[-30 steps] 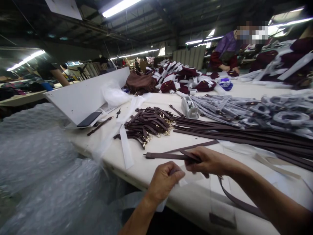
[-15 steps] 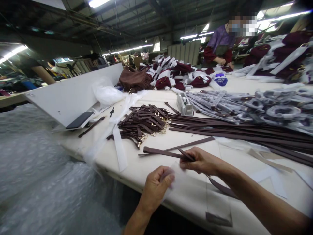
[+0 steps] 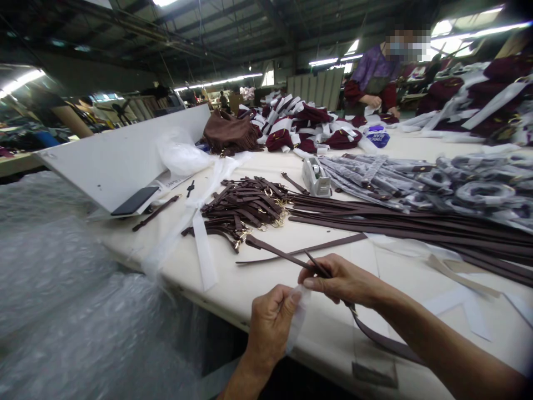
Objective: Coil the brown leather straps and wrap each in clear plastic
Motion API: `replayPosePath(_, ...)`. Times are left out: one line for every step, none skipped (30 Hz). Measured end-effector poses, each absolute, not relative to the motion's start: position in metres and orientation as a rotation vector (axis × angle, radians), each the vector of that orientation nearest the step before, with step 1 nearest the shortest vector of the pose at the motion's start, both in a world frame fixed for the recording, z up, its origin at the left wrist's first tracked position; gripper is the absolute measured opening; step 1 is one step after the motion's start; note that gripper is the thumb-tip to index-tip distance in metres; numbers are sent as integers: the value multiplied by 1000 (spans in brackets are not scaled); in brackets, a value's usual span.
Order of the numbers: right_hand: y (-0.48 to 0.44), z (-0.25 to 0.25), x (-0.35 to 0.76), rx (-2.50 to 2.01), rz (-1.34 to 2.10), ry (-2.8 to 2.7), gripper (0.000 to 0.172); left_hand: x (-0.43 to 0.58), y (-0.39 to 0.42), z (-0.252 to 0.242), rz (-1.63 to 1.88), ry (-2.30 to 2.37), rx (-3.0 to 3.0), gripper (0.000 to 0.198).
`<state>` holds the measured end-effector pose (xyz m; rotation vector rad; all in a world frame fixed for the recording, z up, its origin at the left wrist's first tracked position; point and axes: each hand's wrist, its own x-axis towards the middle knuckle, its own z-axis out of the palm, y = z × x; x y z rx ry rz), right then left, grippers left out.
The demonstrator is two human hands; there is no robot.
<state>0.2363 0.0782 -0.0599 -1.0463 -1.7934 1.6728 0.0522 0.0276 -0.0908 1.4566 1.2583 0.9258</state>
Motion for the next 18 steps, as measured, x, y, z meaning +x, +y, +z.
replayPosePath(77, -58, 239, -1047, 1657, -1803, 37, 51, 27, -90, 931, 1270, 1450, 34)
replayPosePath(76, -55, 242, -1041, 1633, -1818, 39, 50, 27, -89, 950, 1283, 1434, 33)
replayPosePath(74, -50, 246, -1038, 1602, -1837, 42, 47, 27, -88, 978, 1294, 1413, 32)
replayPosePath(72, -45, 250, -1046, 1569, -1863, 44, 45, 27, -87, 1008, 1300, 1386, 30)
replayPosePath(69, -39, 254, -1071, 1536, -1900, 45, 41, 27, -86, 1032, 1297, 1357, 28)
replayPosePath(66, -32, 258, -1109, 1502, -1953, 46, 37, 28, -86, 1041, 1285, 1331, 27)
replayPosePath(63, -25, 263, -1159, 1461, -2026, 45, 33, 28, -86, 1039, 1269, 1309, 26)
replayPosePath(60, -18, 268, -1215, 1413, -2108, 44, 29, 28, -86, 1026, 1251, 1292, 26)
replayPosePath(56, -11, 273, -1265, 1360, -2183, 41, 26, 27, -86, 1005, 1232, 1283, 26)
replayPosePath(53, -5, 279, -1305, 1310, -2237, 39, 23, 26, -87, 982, 1217, 1281, 27)
replayPosePath(51, 0, 284, -1340, 1265, -2268, 39, 21, 25, -87, 958, 1207, 1286, 29)
replayPosePath(48, 4, 289, -1377, 1221, -2273, 38, 20, 24, -88, 937, 1199, 1294, 30)
replayPosePath(46, 6, 294, -1407, 1181, -2270, 37, 20, 23, -88, 918, 1192, 1305, 32)
replayPosePath(43, 8, 299, -1431, 1146, -2271, 36, 20, 22, -89, 902, 1185, 1316, 33)
replayPosePath(41, 9, 303, -1452, 1110, -2282, 35, 20, 21, -89, 893, 1180, 1323, 34)
replayPosePath(39, 9, 307, -1472, 1079, -2301, 34, 21, 20, -89, 889, 1175, 1327, 34)
replayPosePath(36, 9, 310, -1487, 1047, -2325, 33, 21, 20, -88, 888, 1170, 1332, 34)
replayPosePath(34, 8, 313, -1506, 977, -2328, 32, 21, 20, -88, 891, 1165, 1336, 33)
